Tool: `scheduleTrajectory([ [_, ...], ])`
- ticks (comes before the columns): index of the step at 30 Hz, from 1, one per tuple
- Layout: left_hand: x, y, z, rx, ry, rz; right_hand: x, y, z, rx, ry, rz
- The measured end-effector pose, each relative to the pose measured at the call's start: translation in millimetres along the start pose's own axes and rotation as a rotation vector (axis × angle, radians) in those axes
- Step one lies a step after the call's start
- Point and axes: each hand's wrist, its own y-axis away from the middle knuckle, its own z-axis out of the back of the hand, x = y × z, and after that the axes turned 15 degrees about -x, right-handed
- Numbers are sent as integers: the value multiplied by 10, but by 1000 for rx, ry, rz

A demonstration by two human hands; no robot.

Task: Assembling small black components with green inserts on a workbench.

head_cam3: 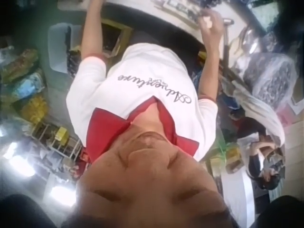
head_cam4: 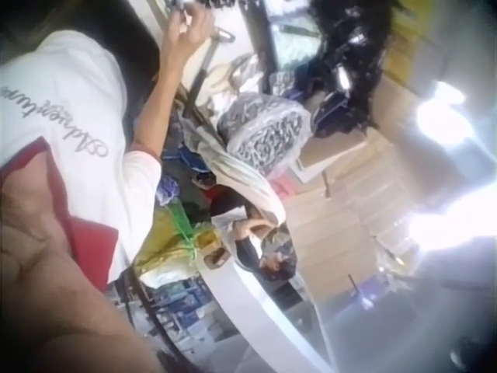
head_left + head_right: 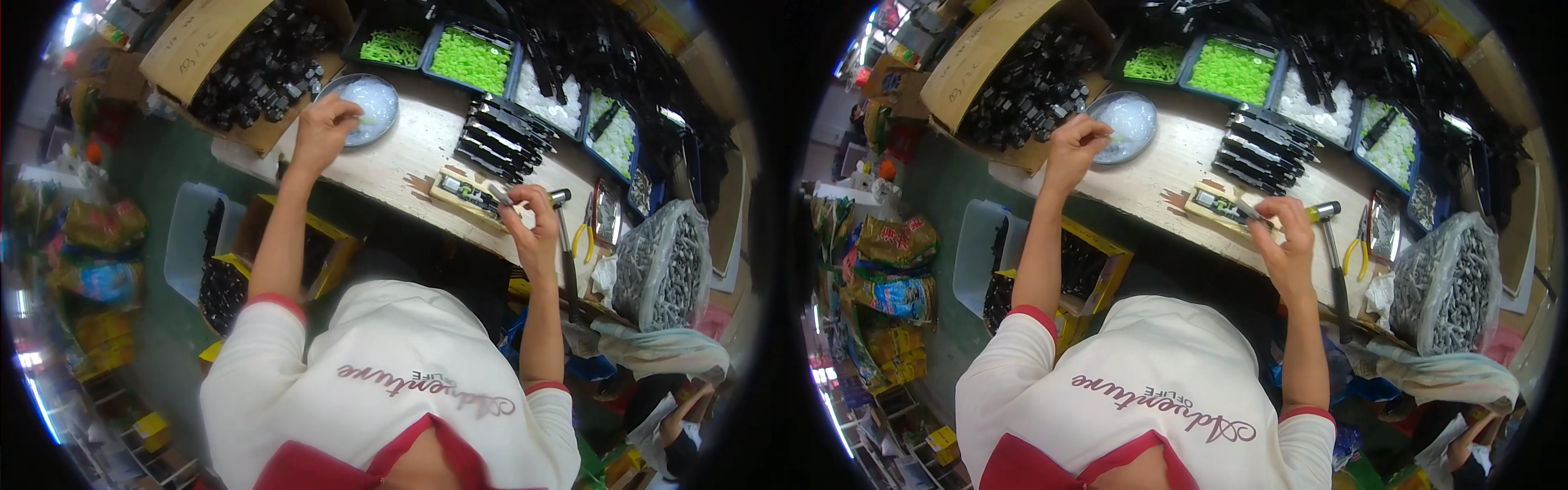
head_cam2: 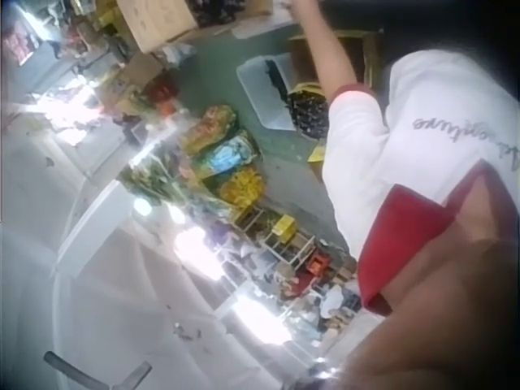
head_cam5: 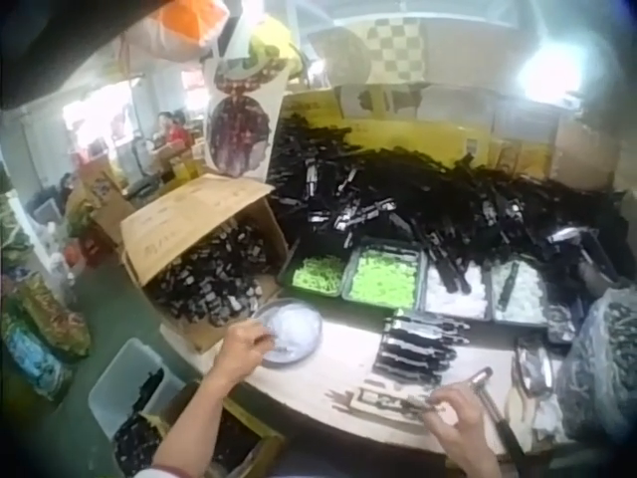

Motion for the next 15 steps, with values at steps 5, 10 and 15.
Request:
scheduleTrajectory([
  [5,-545,229,-316,85,481,-96,67,-46,-168,33,-176,-97],
  [10,-763,324,-487,118,585,-130,78,-52,-197,3,-176,-144],
  [15,-805,371,-575,68,541,-257,61,-60,-175,-2,-191,-186],
])
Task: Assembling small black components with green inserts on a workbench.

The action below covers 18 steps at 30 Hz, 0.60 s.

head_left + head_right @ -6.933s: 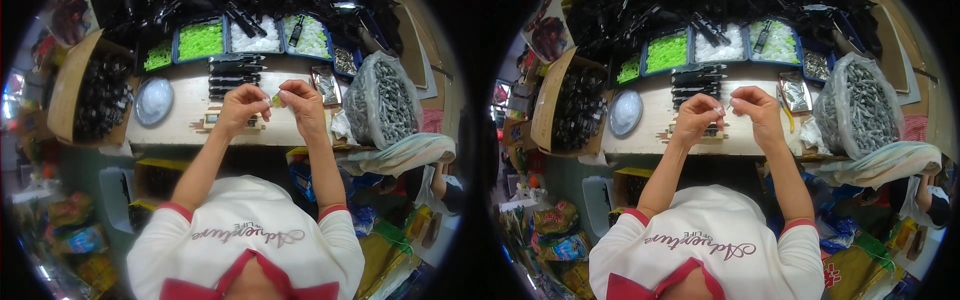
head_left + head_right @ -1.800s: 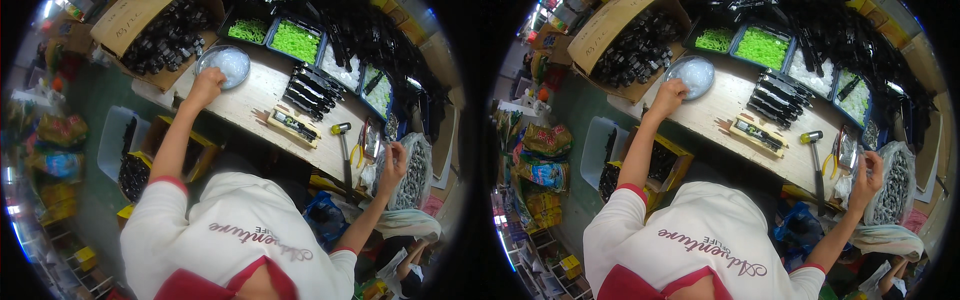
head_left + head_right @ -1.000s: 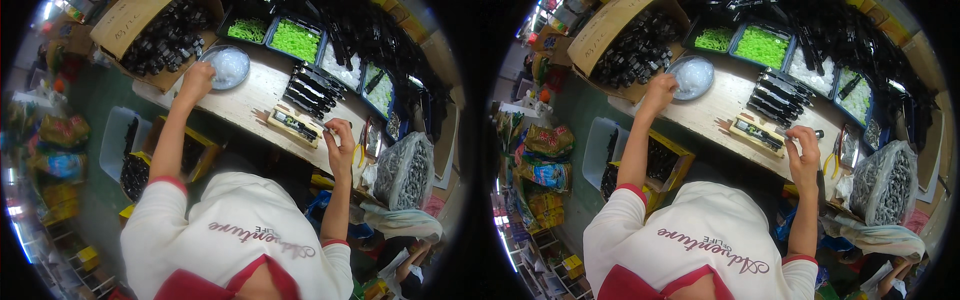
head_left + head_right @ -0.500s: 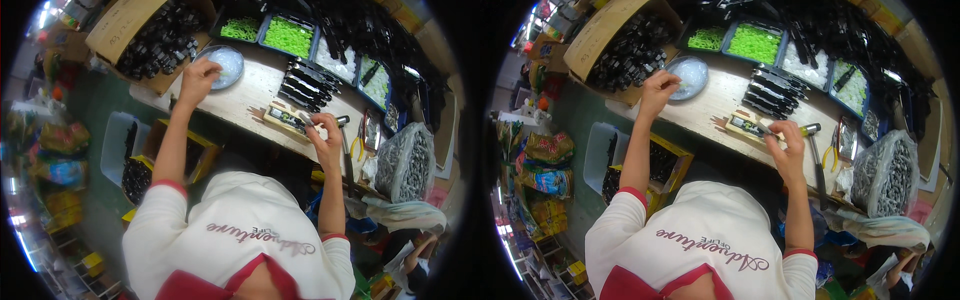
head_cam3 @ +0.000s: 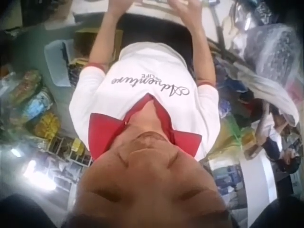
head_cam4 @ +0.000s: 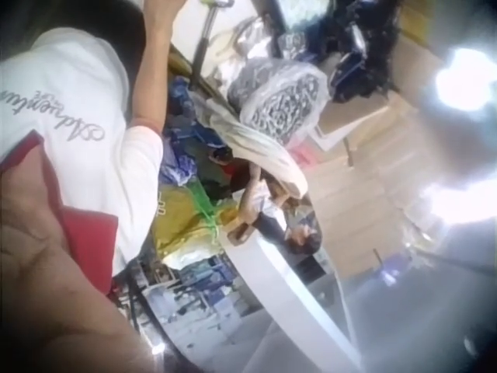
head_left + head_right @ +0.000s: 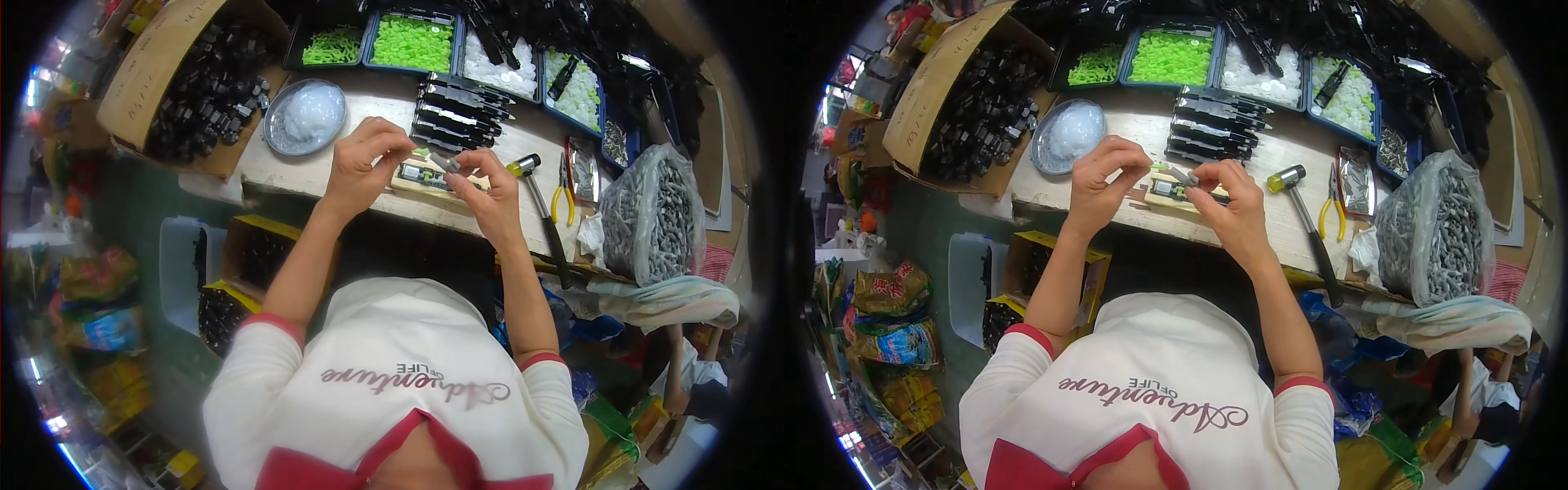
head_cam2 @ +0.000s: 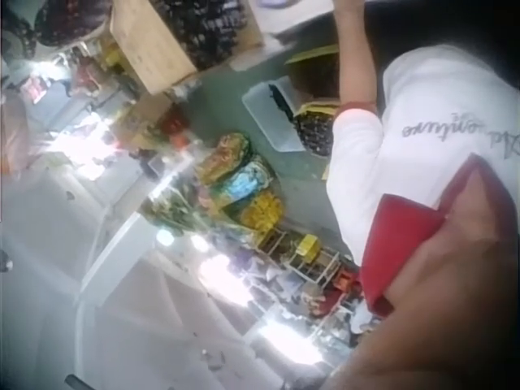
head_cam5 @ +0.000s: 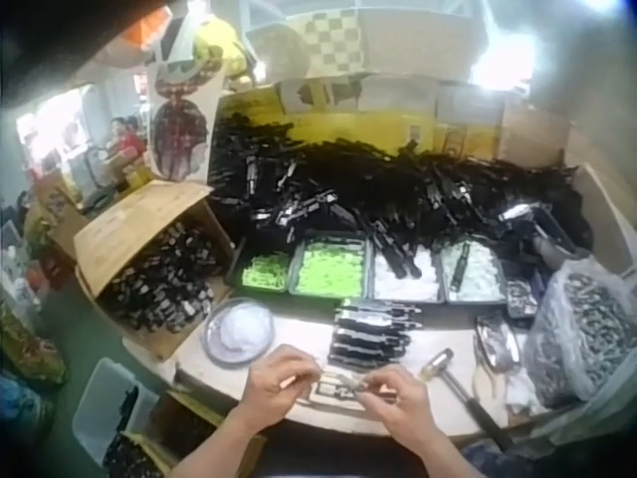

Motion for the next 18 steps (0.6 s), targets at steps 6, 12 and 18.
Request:
scheduleTrajectory([
  [6,-20,9,-66,-25,-106,-200,17,-4,-4,9,16,-3],
  [12,-101,86,-147,-50,-149,-240,72,36,-58,-57,-17,-132],
  [18,-87,99,-118,10,-93,-101,22,51,-35,-97,-16,-132],
])
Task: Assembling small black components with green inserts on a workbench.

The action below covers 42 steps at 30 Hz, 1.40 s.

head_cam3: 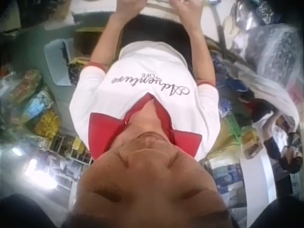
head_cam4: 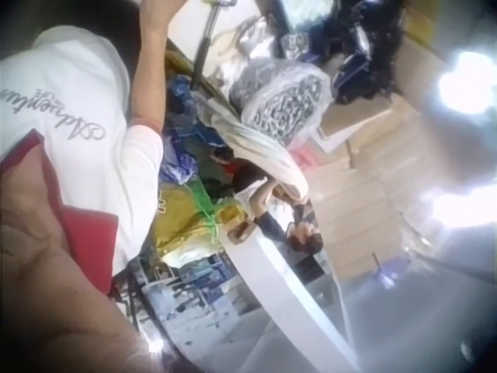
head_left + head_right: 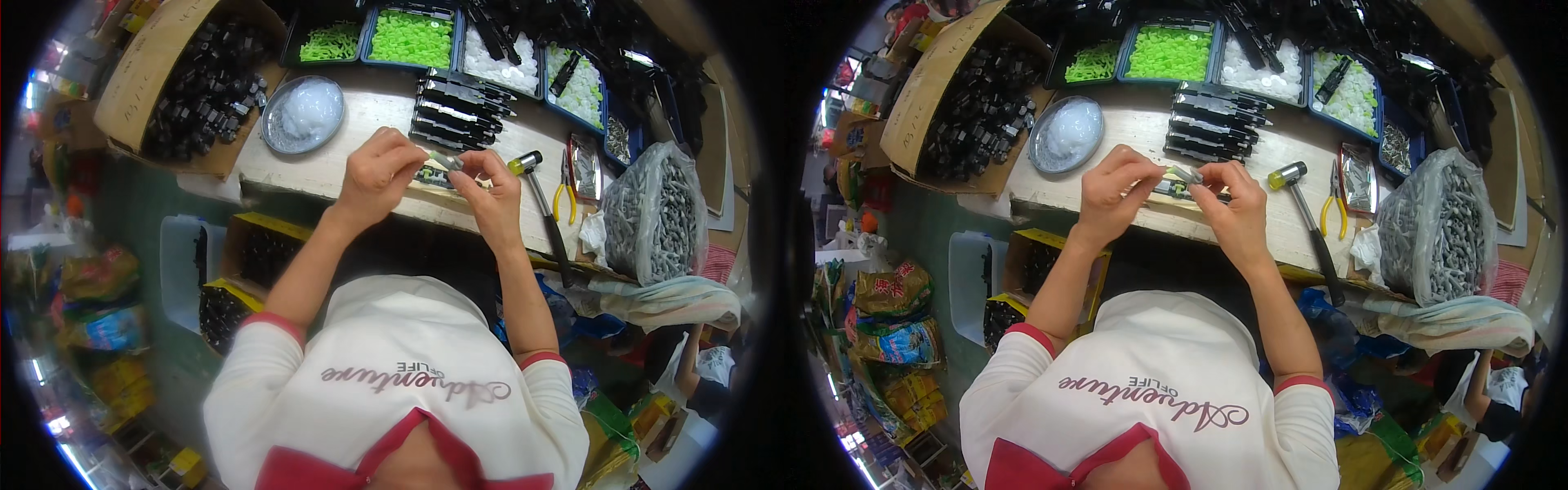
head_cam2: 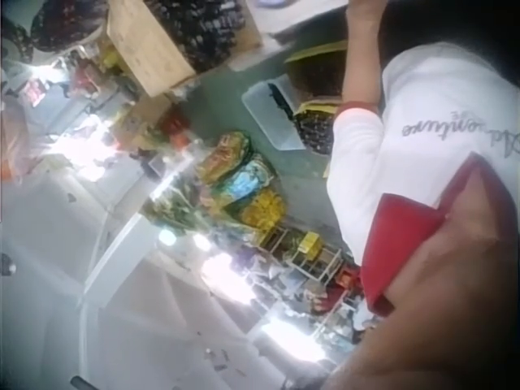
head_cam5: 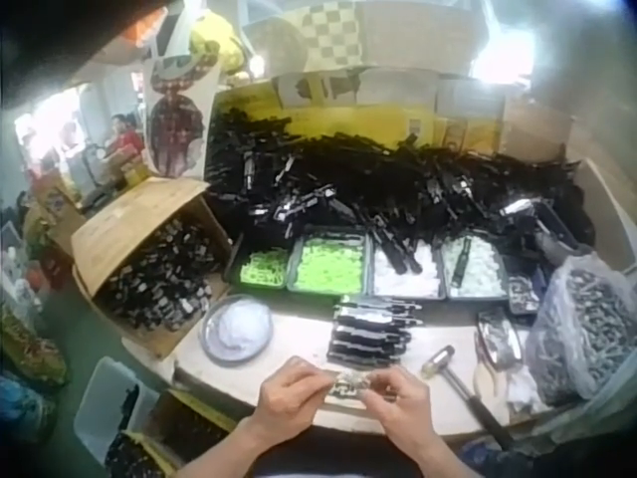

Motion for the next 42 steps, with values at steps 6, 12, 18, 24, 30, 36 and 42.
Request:
scheduleTrajectory([
  [6,168,-128,119,252,332,244,-62,-87,155,126,140,309],
  [12,161,-55,8,274,331,166,-87,-46,201,214,58,159],
  [18,189,38,-110,247,263,89,-127,-48,258,187,8,82],
  [24,290,188,-162,204,-63,41,-261,-86,493,137,283,245],
  [30,331,356,-341,189,-187,77,-337,-97,496,165,396,256],
  [36,350,381,-397,177,-224,89,-382,-123,439,180,397,263],
  [42,349,388,-407,187,-236,87,-415,-149,376,191,392,309],
])
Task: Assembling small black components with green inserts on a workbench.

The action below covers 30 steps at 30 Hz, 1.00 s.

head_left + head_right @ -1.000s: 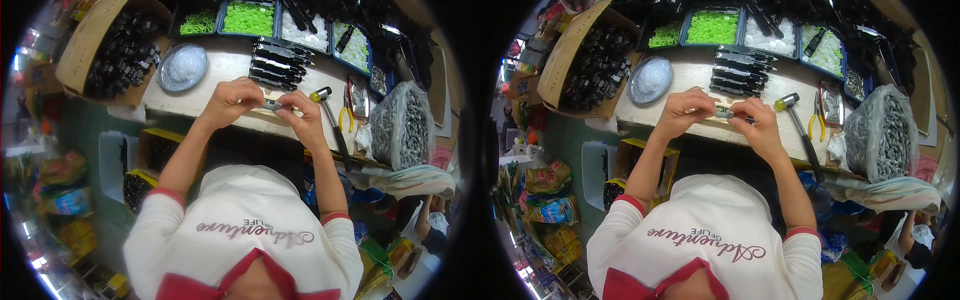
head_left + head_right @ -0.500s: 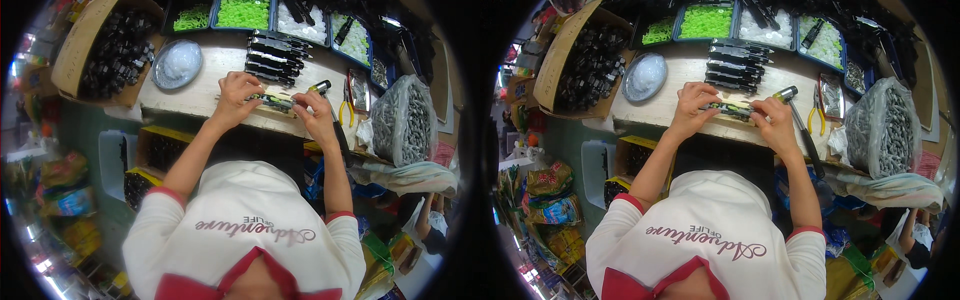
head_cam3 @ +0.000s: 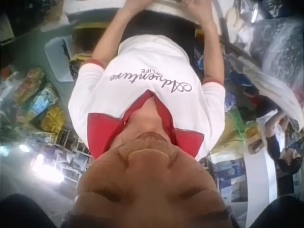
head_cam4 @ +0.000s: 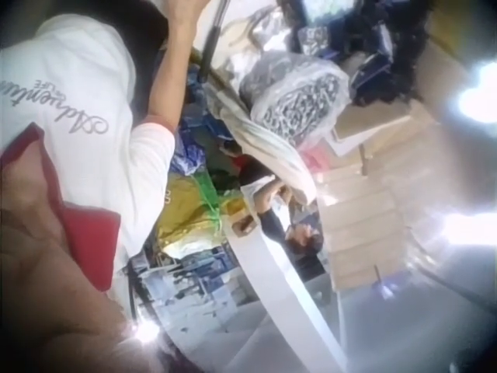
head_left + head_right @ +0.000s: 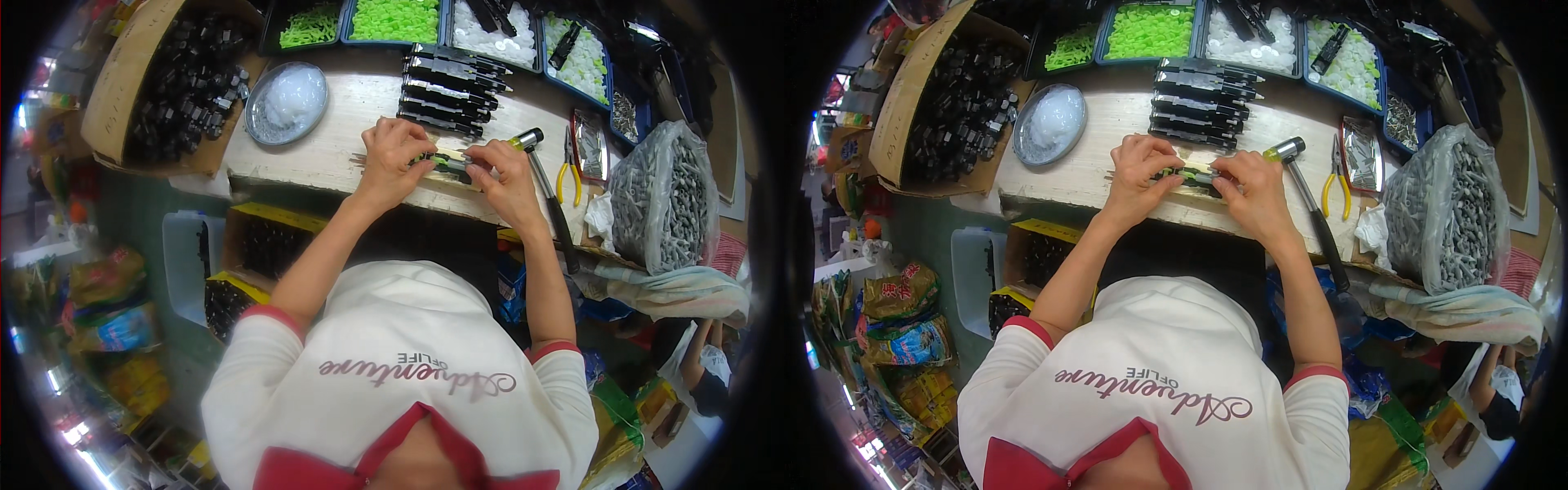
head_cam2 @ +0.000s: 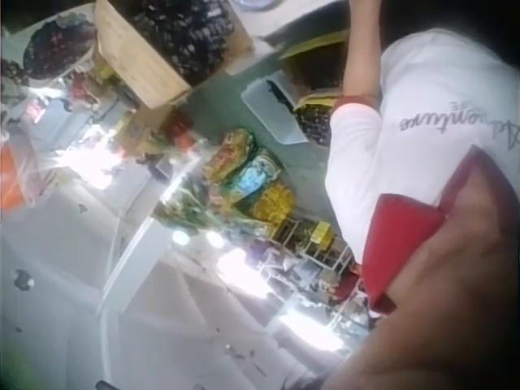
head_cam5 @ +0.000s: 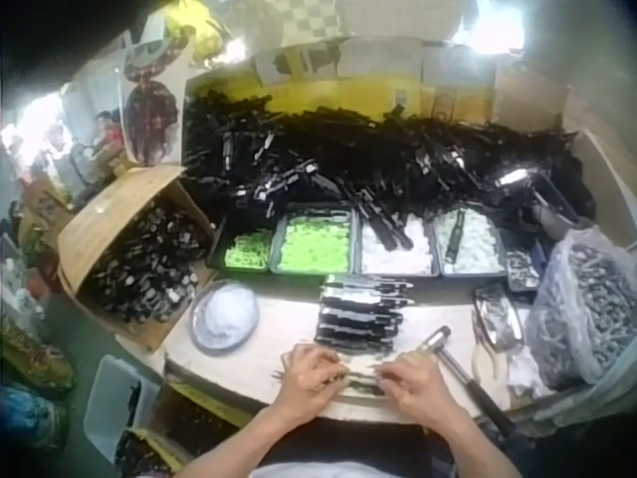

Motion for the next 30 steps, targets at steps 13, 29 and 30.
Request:
scheduleTrajectory([
  [13,22,45,-28,-59,1,-104,-14,16,-17,17,31,21],
  [29,1,64,-57,-73,-74,-193,-77,131,96,23,309,513],
  [30,1,69,-49,-74,-66,-200,-79,136,95,18,318,512],
])
